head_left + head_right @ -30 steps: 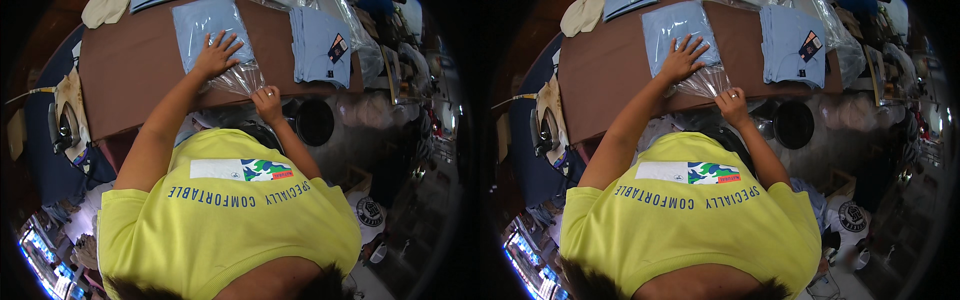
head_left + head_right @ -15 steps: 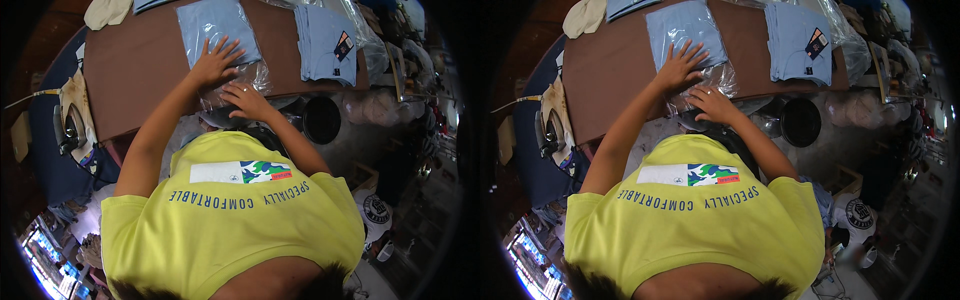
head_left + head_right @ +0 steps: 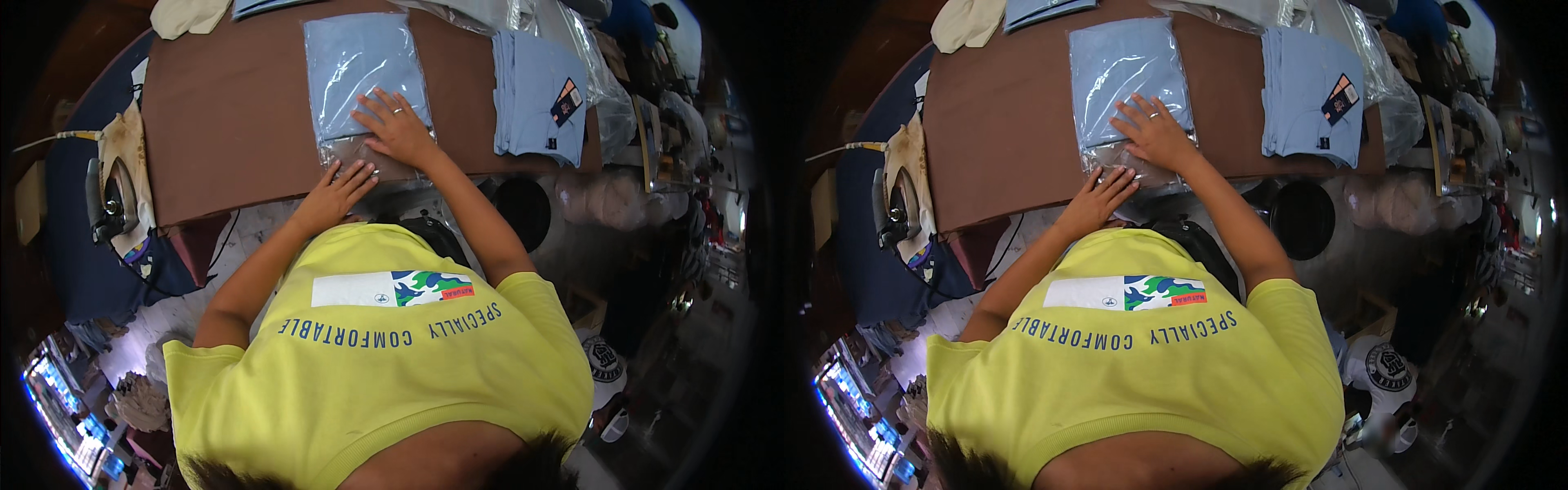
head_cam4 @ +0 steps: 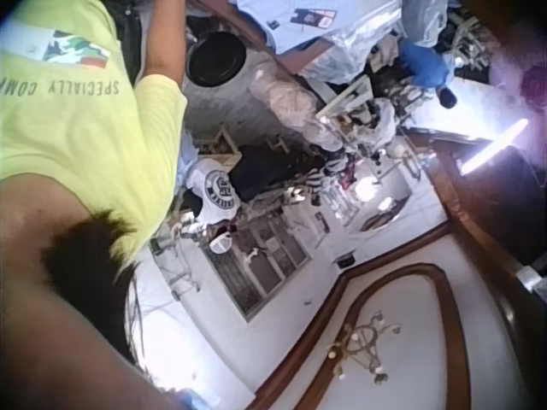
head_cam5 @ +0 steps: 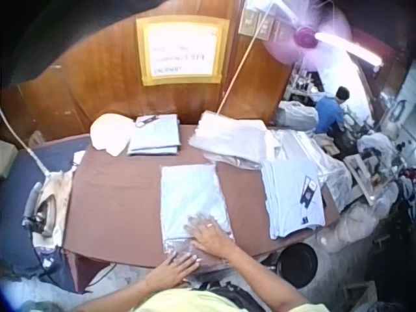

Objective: The person packs folded blue shirts into clear plastic bags by hand, smoothing the bags and stacking the finished packages on a workbench.

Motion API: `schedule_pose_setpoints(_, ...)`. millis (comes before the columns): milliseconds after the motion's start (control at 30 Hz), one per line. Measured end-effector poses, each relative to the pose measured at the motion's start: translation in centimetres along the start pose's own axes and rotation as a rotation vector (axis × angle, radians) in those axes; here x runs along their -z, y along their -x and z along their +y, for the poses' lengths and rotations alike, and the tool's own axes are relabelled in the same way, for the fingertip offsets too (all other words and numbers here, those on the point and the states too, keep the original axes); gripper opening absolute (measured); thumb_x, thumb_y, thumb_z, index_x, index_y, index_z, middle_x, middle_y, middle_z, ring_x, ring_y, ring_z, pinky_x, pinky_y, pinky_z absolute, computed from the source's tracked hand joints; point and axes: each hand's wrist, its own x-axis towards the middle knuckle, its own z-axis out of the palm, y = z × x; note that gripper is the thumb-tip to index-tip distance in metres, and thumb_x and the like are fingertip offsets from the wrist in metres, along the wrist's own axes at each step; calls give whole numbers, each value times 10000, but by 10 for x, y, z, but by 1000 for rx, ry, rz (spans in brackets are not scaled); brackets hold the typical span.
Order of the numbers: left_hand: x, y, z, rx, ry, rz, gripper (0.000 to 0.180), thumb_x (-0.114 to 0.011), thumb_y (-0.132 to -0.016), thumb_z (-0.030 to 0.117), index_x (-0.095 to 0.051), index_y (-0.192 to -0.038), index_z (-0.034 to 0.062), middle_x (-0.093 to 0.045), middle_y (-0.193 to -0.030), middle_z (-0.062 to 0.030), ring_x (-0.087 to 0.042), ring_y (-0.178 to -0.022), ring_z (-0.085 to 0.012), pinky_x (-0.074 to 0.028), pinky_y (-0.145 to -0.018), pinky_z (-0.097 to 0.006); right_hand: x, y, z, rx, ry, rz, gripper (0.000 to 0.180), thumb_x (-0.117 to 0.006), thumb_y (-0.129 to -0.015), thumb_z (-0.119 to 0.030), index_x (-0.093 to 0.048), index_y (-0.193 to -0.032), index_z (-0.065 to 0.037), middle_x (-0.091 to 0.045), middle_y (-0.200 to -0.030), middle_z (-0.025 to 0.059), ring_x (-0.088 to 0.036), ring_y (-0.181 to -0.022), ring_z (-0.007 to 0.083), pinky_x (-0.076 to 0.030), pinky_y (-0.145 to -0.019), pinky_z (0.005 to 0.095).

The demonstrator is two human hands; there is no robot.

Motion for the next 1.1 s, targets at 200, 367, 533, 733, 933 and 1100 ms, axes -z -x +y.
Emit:
schedule_pose_setpoints(200, -10, 9, 8, 62, -91, 17, 732, -544, -815, 447, -280, -1436, 162, -231, -1508, -42, -184, -1400, -221, -135, -1115, -494, -22, -22, -6, 58, 91, 45, 528, -630, -803, -317, -480, -1295, -199, -412, -1382, 45, -335, -1305, 300, -298, -1037, 515)
schedule_pose_setpoints(367, -2, 14, 6, 50, -42, 11, 739, -578, -808, 415, -269, -1440, 188, -219, -1511, -47, -175, -1401, -235, -120, -1120, -499, -23, -20, -6, 39, 21, 46, 504, -617, -809, -281, -489, -1286, -181, -449, -1350, 38, -350, -1301, 279, -289, -1040, 513)
schedule_pose_setpoints(533, 23, 46, -21, 108, -33, 45, 870, -729, -709, 299, -266, -1437, 189, -178, -1517, -86, -150, -1405, -258, -106, -1126, -507, 33, 37, 11, -5, -183, -41, 575, -569, -763, -81, -454, -1321, -161, -424, -1387, 32, -327, -1329, 219, -241, -1083, 456)
schedule_pose_setpoints(733, 24, 32, -46, 160, -122, -37, 830, -717, -719, 193, -284, -1427, 185, -235, -1490, -97, -184, -1392, -269, -141, -1132, -468, 44, 109, 18, -80, -188, -373, 778, -537, -654, 75, -376, -1378, -159, -327, -1461, 32, -278, -1361, 195, -224, -1102, 416)
schedule_pose_setpoints(933, 5, 35, -48, 65, -108, 156, 501, -633, -788, 110, -471, -1262, 122, -455, -1324, -112, -329, -1323, -300, -266, -1091, -460, 44, 118, 7, 6, -77, -284, 739, -579, -685, 45, -375, -1368, -145, -275, -1484, 44, -272, -1363, 199, -234, -1098, 411)
schedule_pose_setpoints(1100, 18, 29, -50, 19, 125, 245, 153, -613, -828, 142, -556, -944, 61, -515, -1238, -109, -439, -1229, -304, -370, -1021, -426, 28, 115, 13, -82, -341, -120, 337, -629, -771, -85, -537, -1095, -92, -421, -1395, 49, -414, -1265, 215, -330, -1006, 385)
